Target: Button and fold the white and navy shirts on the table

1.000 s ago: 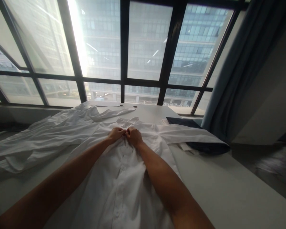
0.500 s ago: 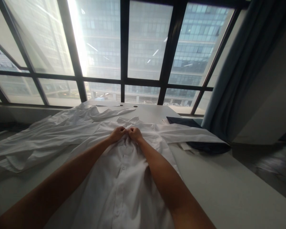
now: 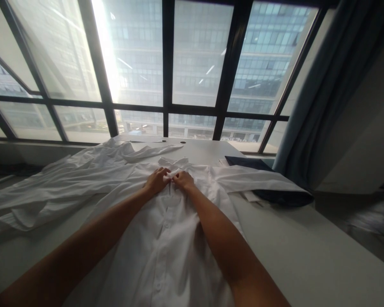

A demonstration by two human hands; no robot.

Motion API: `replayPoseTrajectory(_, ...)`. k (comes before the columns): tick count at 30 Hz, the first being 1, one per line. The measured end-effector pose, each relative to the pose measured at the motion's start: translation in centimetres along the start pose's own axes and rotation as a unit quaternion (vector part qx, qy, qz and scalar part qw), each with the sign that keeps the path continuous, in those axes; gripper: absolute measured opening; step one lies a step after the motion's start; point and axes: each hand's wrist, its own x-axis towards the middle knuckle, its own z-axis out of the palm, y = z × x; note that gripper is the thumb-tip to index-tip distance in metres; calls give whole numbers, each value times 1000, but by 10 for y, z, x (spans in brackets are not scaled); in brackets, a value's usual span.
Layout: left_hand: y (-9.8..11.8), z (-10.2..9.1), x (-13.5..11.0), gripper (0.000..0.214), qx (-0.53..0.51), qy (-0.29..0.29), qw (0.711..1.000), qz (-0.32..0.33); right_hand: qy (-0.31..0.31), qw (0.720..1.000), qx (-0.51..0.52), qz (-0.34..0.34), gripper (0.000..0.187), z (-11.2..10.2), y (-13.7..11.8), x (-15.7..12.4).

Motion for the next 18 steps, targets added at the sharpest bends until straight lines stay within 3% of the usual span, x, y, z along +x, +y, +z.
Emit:
replayPoseTrajectory(4,-3,0,1,29,44,-63,996,40,31,994,-103,-8,17,-4,-8,-11)
replayPoseTrajectory(9,-11,4,3,37,66,-106,992,36,38,983,-145,-103,24,-10,-8,-20)
replayPoseTrajectory(13,-15,4,2,45,55,-139,989,10,-42,981,-162,-102,37,-15,0,-16)
replayPoseTrajectory(16,-15,-1,3,50,56,-175,983,0,-119,976,-168,-68,59,-22,8,-14)
replayPoseTrajectory(18,-15,-5,6,51,60,-196,979,1,-107,978,-172,-49,73,-26,15,-13)
